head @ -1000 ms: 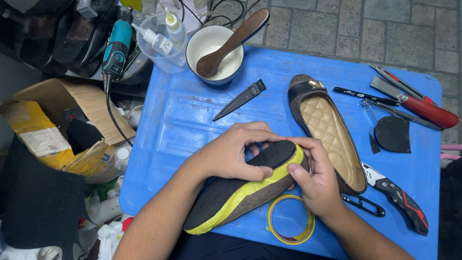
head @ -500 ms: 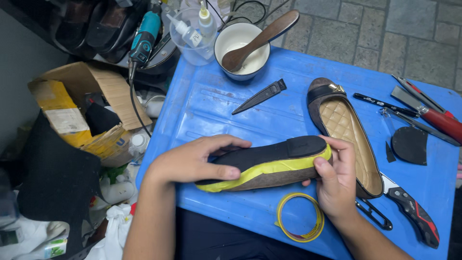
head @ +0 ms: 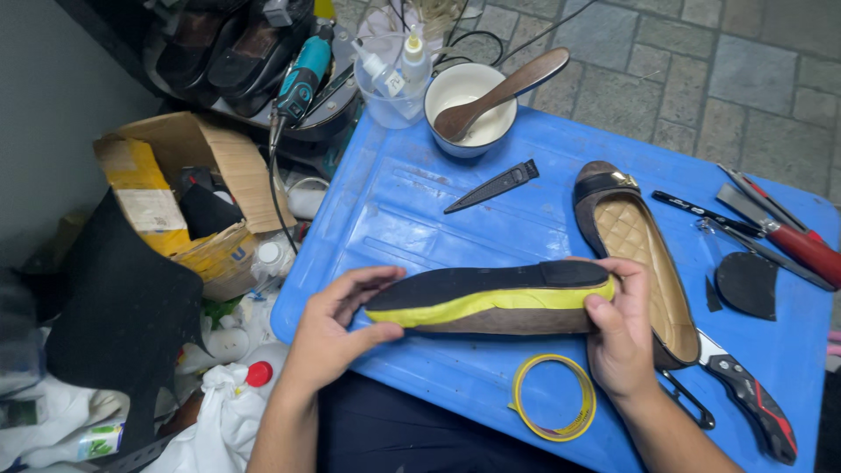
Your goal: The person applies yellow masking tape along the perimeter of a shoe sole, pressing it down to secure it. They repeat the process on a second shoe sole, wrapping the tape around the edges and smoothing it in place.
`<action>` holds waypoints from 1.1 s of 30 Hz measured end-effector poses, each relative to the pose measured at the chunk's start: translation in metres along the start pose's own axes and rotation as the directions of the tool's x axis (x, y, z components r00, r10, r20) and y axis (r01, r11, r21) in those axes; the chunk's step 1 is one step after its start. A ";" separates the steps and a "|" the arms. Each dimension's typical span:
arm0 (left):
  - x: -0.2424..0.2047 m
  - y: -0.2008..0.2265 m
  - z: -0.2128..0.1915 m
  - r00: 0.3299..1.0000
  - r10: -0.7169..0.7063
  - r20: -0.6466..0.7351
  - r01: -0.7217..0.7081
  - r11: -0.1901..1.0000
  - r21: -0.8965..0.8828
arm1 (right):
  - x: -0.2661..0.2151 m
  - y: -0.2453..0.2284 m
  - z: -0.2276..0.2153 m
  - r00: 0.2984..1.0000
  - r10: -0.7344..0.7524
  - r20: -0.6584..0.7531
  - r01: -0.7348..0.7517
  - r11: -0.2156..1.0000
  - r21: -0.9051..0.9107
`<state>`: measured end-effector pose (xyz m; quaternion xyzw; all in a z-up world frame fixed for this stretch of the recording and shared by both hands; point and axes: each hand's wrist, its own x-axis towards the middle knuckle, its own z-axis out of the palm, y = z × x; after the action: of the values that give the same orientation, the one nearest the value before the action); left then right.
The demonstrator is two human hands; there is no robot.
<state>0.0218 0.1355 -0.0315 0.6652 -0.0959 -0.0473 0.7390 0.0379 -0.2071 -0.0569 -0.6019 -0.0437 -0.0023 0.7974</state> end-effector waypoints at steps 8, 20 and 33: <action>0.044 -0.003 0.062 0.787 0.091 -0.610 -0.372 0.860 -0.351 | -0.012 -0.006 0.016 0.893 0.269 0.361 -0.309 0.950 0.056; 0.064 0.066 0.054 0.967 0.146 -0.211 -0.108 0.977 0.183 | -0.004 -0.037 0.027 0.909 -0.027 0.417 0.199 0.905 -0.375; 0.080 0.053 -0.001 0.987 -0.080 -0.141 0.144 0.033 0.989 | 0.019 -0.102 -0.009 0.913 -0.382 0.143 0.302 0.398 -0.866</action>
<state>0.0976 0.1267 0.0275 0.9970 -0.0325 -0.0100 0.0696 0.0522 -0.2431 0.0396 -0.8995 -0.1272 -0.2110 0.3609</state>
